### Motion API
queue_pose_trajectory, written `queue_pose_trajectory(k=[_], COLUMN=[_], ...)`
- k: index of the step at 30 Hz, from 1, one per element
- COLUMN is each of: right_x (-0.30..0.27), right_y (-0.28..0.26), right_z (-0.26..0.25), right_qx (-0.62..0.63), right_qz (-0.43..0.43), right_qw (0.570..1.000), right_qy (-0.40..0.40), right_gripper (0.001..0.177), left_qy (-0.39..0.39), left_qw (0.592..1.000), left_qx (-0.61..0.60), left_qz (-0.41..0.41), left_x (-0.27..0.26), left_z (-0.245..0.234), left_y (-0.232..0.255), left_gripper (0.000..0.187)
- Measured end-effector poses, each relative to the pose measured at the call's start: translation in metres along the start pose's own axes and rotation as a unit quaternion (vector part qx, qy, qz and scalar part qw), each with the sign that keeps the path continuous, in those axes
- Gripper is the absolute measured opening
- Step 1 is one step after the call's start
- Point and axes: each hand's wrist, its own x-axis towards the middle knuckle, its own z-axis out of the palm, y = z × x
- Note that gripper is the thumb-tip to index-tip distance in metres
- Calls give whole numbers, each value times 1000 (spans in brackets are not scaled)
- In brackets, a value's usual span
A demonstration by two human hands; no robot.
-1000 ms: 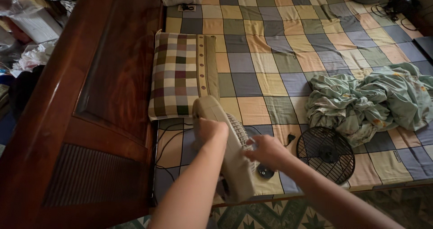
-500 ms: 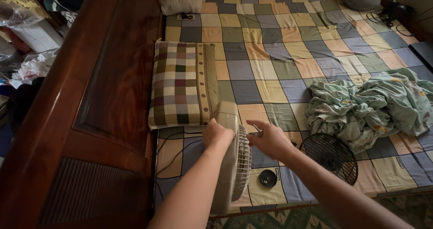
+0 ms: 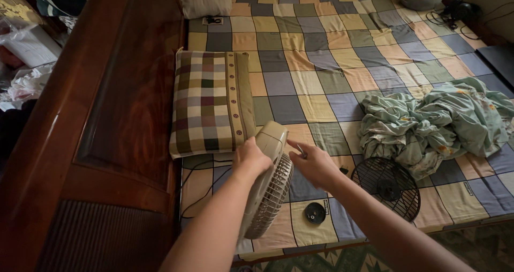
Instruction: The person disassembles a small electric fan on a bed by removing the front grille and then reassembles it. They use a small yellow tool to manipulate the fan's rear housing and secure the grille back in place.
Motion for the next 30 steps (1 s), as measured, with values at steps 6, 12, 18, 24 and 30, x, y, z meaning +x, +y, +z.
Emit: queue_pose_trajectory(k=[6, 12, 18, 24, 30], right_x=[10, 12, 12, 15, 9], right_y=[-6, -9, -4, -5, -4], right_z=[5, 12, 16, 19, 15], right_qx=[-3, -18, -9, -12, -51], right_qz=[-8, -5, -11, 13, 17], right_qw=[1000, 1000, 1000, 999, 998], right_qy=[-4, -25, -20, -26, -23], right_gripper=[55, 55, 56, 56, 56], left_qy=[-27, -43, -68, -93, -99], left_qw=[997, 994, 987, 979, 971], left_qx=[67, 89, 125, 148, 167], left_qz=[23, 39, 80, 105, 140], left_x=[3, 6, 4, -2, -8], left_z=[-9, -14, -20, -28, -30], left_y=[-2, -6, -13, -16, -16], left_gripper=[88, 89, 97, 98, 95])
